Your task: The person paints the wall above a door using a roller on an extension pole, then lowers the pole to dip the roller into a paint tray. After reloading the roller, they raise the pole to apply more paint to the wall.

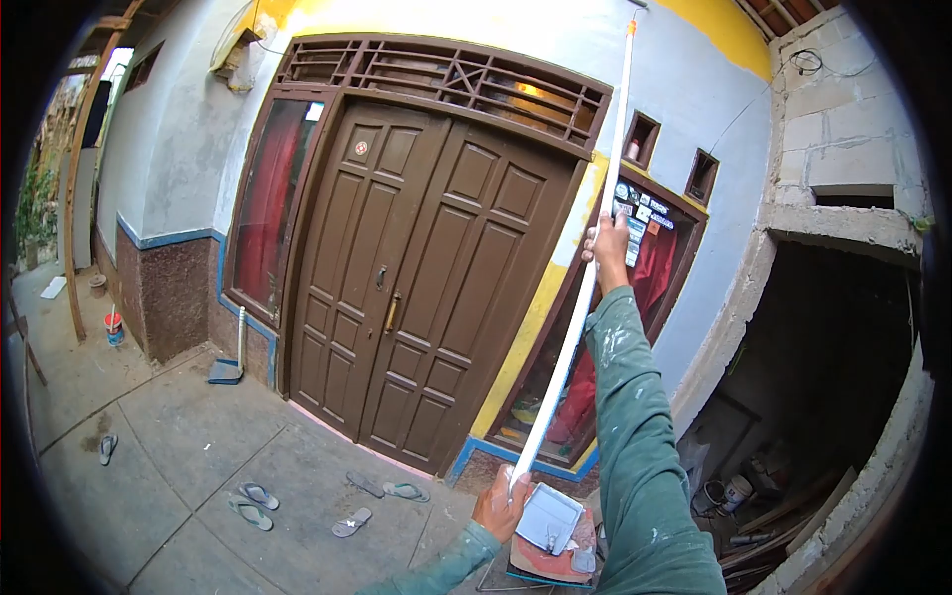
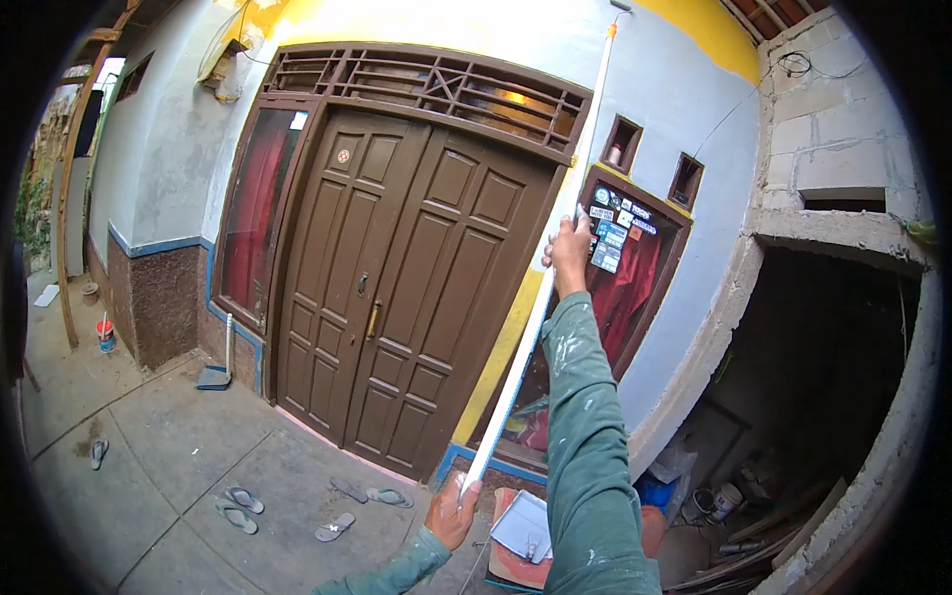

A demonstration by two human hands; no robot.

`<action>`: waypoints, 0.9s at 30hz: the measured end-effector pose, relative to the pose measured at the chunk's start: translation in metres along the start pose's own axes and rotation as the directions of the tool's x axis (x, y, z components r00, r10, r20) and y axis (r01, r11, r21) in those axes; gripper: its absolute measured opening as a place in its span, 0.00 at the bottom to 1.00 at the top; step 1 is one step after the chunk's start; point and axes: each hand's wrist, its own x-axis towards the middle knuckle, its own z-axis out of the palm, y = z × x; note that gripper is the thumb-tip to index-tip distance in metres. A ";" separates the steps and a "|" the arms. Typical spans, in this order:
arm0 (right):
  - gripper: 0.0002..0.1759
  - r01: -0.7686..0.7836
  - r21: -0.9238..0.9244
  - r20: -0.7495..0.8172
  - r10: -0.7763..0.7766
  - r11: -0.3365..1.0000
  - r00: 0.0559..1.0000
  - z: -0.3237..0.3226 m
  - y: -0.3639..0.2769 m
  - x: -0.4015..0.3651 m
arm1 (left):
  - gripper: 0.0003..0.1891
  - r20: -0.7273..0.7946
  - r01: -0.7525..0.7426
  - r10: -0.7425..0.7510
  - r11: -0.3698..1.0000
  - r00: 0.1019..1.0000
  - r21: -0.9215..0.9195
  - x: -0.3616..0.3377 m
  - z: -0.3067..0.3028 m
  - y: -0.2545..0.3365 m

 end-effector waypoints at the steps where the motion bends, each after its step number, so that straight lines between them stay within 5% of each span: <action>1: 0.25 0.004 -0.029 0.006 -0.004 1.000 1.000 -0.003 0.013 -0.004 | 0.16 0.004 0.021 -0.021 1.000 1.000 -0.010 -0.007 0.002 -0.005; 13: 0.24 -0.144 -0.042 -0.035 0.142 0.989 0.989 -0.002 0.104 -0.160 | 0.18 -0.019 0.285 -0.284 0.955 0.958 0.076 -0.138 -0.036 -0.123; 19: 0.24 -0.237 -0.018 -0.063 0.236 0.971 0.970 0.010 0.124 -0.252 | 0.16 -0.113 0.117 -0.093 0.966 0.989 0.231 -0.221 -0.069 -0.176; 21: 0.24 -0.257 -0.031 -0.080 0.254 0.966 0.964 0.019 0.121 -0.281 | 0.17 -0.020 -0.140 0.154 0.939 0.988 0.314 -0.263 -0.073 -0.248; 22: 0.24 -0.259 -0.039 -0.086 0.255 0.965 0.963 0.022 0.123 -0.295 | 0.17 -0.023 -0.138 0.153 0.940 0.988 0.311 -0.276 -0.078 -0.249; 23: 0.24 -0.262 -0.047 -0.092 0.257 0.964 0.962 0.026 0.124 -0.308 | 0.17 -0.037 0.157 -0.153 0.974 0.987 0.162 -0.290 -0.084 -0.246; 24: 0.24 -0.275 -0.043 -0.081 0.271 0.960 0.959 0.029 0.123 -0.321 | 0.17 -0.006 0.443 -0.443 0.896 0.896 0.012 -0.300 -0.091 -0.234; 27: 0.25 -0.332 -0.006 -0.094 0.330 0.943 0.939 0.040 0.122 -0.356 | 0.17 -0.037 0.339 -0.341 0.906 0.939 0.254 -0.308 -0.135 -0.166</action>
